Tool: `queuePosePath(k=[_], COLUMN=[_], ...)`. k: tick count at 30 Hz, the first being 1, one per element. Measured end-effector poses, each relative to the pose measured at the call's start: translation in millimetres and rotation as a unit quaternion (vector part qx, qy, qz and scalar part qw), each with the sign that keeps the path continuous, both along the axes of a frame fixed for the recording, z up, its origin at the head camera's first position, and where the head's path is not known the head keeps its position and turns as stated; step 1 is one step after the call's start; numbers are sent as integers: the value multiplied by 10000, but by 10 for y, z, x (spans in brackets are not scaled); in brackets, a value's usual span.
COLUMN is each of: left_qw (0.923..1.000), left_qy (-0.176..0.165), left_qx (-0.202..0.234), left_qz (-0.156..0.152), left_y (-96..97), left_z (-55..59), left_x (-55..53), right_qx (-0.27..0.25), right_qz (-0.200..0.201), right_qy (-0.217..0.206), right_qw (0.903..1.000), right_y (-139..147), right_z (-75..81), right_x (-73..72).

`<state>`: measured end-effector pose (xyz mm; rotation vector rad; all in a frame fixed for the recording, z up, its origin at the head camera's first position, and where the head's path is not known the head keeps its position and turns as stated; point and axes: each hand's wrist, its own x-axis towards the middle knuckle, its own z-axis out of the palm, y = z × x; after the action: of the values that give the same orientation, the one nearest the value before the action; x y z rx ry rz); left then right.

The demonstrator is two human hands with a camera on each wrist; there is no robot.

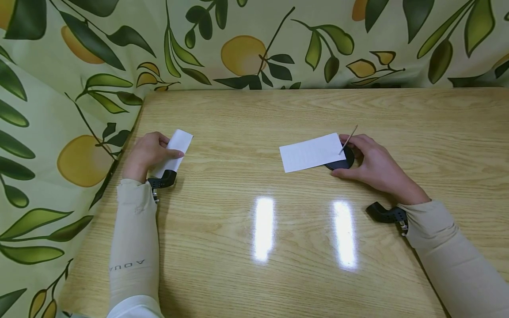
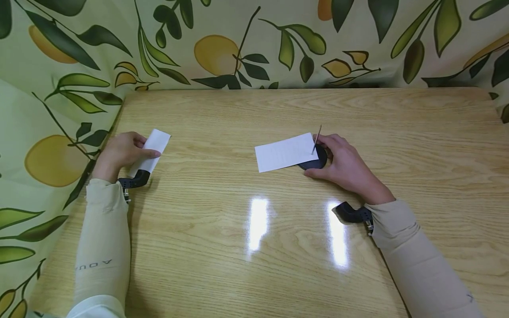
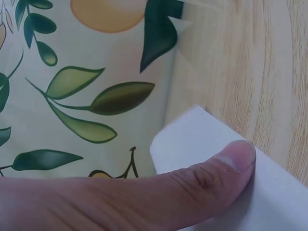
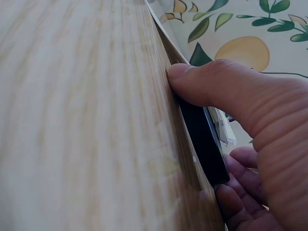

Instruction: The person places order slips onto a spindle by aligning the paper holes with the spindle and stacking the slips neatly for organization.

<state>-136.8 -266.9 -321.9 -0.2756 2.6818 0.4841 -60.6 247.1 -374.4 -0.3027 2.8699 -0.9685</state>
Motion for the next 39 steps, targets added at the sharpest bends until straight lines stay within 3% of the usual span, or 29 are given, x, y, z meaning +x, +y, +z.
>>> queuePosePath(k=[5,11,27,32,39], left_qw=[9999,9995,9922,9860,9682], left_qy=[94,249,1196,1626,2457], left_qx=[93,88,341,355,267], left_qz=[-43,186,7,-103,-385], left_y=[-3,20,192,236,292], left_z=[-9,-56,-114,-124,-164], left_x=[3,-12,-27,-33,-36], right_qx=[-25,-61,22,44,-6], right_qz=[20,48,74,79,64], right_qy=[50,93,69,120,132], right_qw=[10000,9999,9999,9999,9999], right_y=[11,10,32,35,25], right_z=[-14,-18,-20,-10,-14], right_x=[2,-12,-31,-32,-23])
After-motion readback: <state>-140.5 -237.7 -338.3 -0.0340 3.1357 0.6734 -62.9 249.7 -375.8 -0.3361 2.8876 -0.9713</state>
